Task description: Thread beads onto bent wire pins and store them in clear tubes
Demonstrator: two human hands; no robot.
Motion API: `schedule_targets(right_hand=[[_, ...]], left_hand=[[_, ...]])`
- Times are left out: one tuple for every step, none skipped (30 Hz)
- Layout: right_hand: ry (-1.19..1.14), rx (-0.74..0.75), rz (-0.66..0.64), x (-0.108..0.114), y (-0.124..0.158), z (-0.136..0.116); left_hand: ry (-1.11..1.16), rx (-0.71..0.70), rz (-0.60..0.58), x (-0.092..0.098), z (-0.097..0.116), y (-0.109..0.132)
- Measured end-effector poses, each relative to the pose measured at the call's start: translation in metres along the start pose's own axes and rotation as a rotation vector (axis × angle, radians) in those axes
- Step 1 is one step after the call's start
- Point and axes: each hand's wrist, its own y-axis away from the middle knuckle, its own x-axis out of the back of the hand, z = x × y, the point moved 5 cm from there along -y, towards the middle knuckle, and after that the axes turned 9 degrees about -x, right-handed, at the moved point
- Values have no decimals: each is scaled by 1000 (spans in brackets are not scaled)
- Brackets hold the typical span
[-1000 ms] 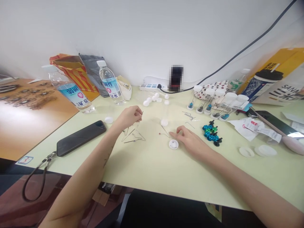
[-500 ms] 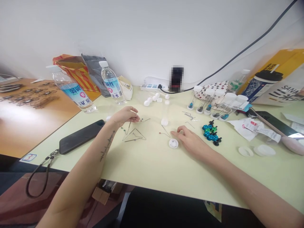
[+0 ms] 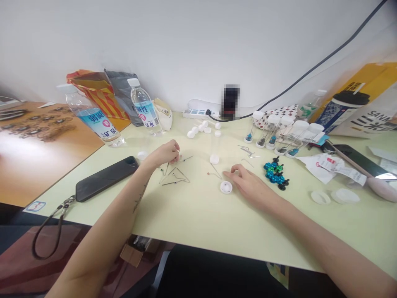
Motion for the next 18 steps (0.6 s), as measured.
schedule_targets(right_hand=[[-6,-1,4,0,0,0],[-13,-3,9,0,0,1],[-20,-5,13,0,0,1],[-26,-7,18,0,0,1],[-30,-7,21,0,0,2],[-33,-8,25,0,0,2],[-33,-7,27,0,0,2],[-31,-7,32,0,0,2],[-26,-7,33,0,0,2],[-19,-9,33,0,0,2],[-11,-11,30,0,0,2],[-3,-13,25,0,0,2],[5,-16,18,0,0,2],[11,-18,11,0,0,2],[16,-21,6,0,1,1],[20,-25,6,1,1,0],[25,-28,8,2,1,-1],[33,-31,11,4,1,-2]], left_hand=[[-32,-10,-11,0,0,0],[-61,-19,-24,-1,1,1],[-88,-27,-37,-1,3,1],[-112,-35,-51,-2,4,3],[-133,-41,-65,-2,6,4],[-148,-46,-78,-2,8,5],[-161,-51,-97,-3,9,6],[-176,-53,-123,-4,11,7],[-195,-52,-150,-5,12,9],[-218,-48,-171,-5,13,10],[-240,-41,-184,-5,14,11],[-259,-31,-181,-4,14,11],[-274,-20,-164,-1,14,12],[-282,-9,-138,2,14,12],[-288,2,-117,4,13,12],[-294,13,-105,7,12,12],[-301,21,-100,9,11,11],[-307,21,-98,10,9,10]])
